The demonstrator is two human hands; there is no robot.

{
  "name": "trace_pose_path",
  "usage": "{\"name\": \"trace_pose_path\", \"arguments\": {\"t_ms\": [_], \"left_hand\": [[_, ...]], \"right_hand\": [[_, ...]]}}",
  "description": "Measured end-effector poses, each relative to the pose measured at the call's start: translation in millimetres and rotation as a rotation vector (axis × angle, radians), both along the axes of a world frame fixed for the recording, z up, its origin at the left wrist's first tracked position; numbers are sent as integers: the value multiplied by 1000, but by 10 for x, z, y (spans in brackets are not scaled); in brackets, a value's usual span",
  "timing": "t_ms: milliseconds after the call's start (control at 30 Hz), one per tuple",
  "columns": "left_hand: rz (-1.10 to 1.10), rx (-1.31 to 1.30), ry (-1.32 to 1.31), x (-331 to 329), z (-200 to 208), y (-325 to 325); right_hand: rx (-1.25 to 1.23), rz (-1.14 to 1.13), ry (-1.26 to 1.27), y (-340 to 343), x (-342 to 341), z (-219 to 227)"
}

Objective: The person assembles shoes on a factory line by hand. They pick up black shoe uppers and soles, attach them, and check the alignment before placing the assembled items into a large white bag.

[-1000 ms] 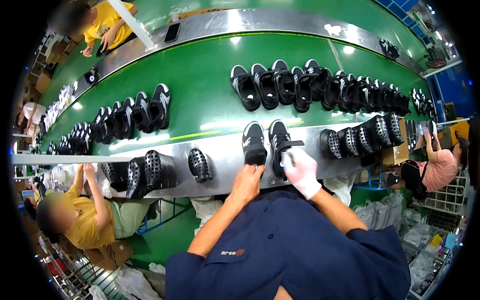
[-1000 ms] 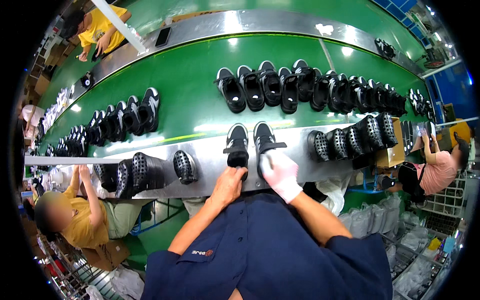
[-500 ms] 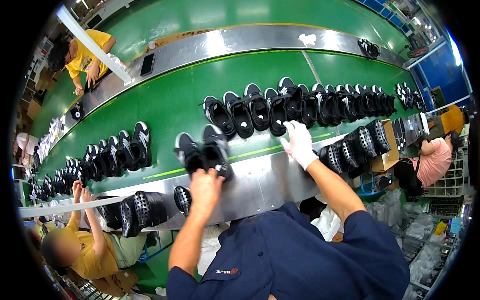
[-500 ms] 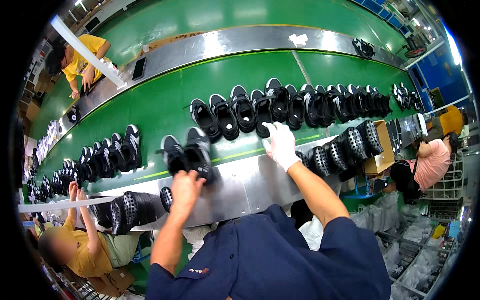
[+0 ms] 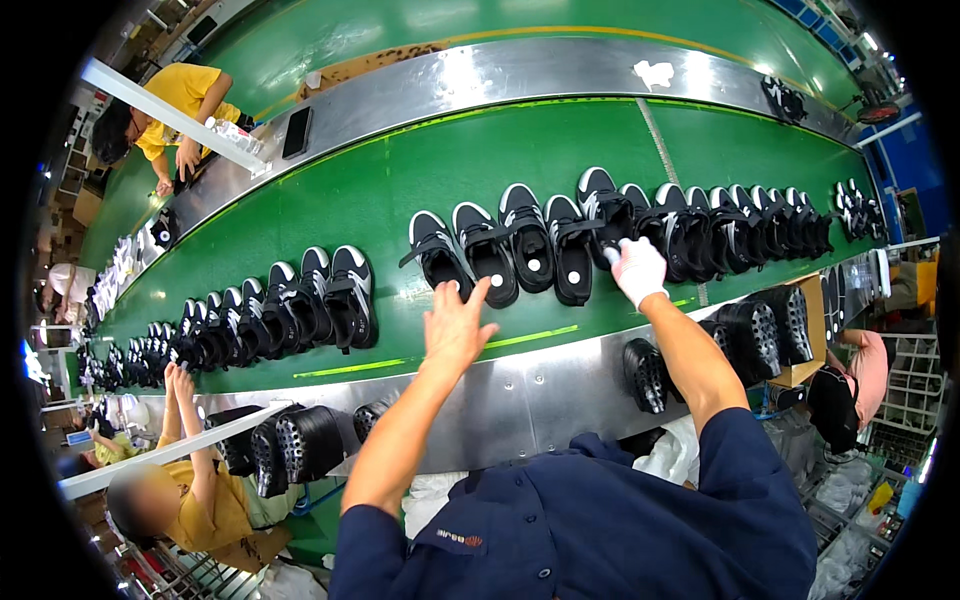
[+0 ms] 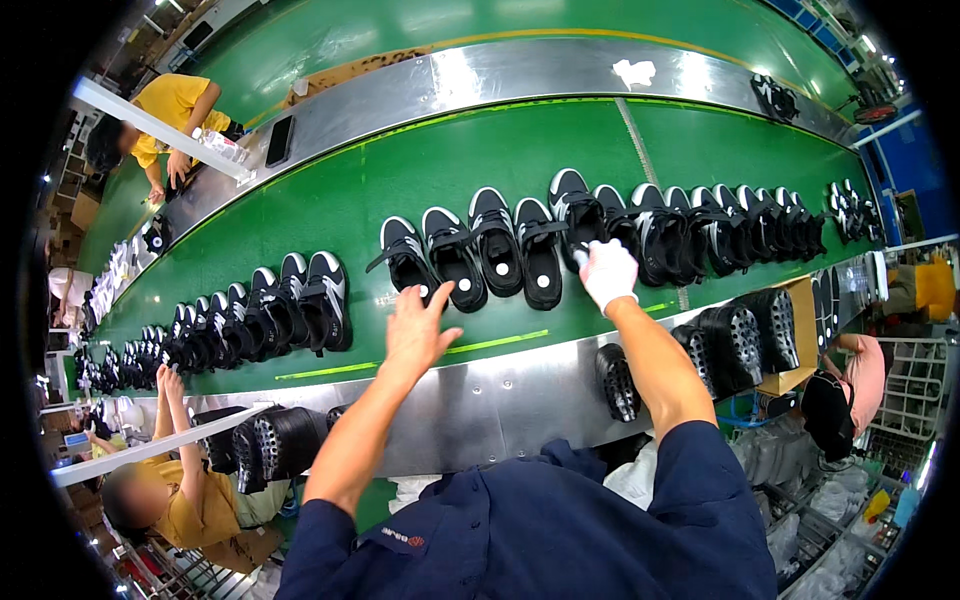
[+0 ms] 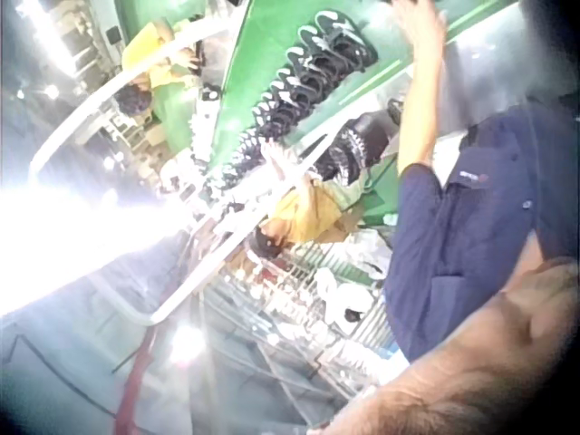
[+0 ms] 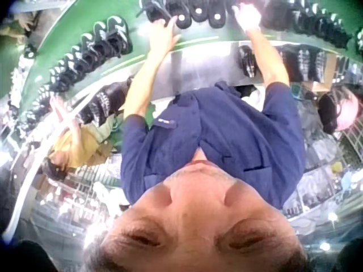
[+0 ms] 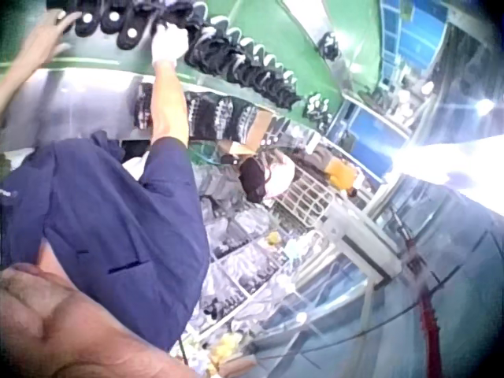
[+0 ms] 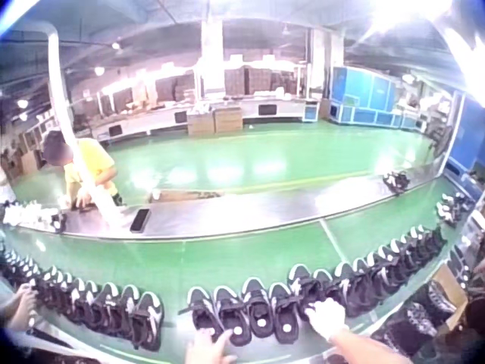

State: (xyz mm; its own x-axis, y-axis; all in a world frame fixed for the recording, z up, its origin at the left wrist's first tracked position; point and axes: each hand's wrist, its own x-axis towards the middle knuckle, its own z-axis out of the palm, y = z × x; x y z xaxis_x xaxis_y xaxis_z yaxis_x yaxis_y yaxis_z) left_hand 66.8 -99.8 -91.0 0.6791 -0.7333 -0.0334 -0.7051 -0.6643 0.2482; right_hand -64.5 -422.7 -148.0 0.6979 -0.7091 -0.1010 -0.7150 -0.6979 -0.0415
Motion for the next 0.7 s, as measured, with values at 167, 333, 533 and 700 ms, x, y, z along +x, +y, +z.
{"name": "trace_pose_path", "arguments": {"t_ms": [167, 333, 533, 700], "left_hand": [[58, 7, 183, 215, -641, -278], [-116, -47, 153, 374, -679, -525], [-142, -6, 188, 422, -768, -507], [-190, -10, 193, 366, -613, -648]], "right_hand": [[-64, -51, -7, -627, 12, -18], [-303, -58, -27, -929, 41, 252], [160, 386, -79, 965, 104, 900], [105, 282, -107, 819, 349, 123]]}}
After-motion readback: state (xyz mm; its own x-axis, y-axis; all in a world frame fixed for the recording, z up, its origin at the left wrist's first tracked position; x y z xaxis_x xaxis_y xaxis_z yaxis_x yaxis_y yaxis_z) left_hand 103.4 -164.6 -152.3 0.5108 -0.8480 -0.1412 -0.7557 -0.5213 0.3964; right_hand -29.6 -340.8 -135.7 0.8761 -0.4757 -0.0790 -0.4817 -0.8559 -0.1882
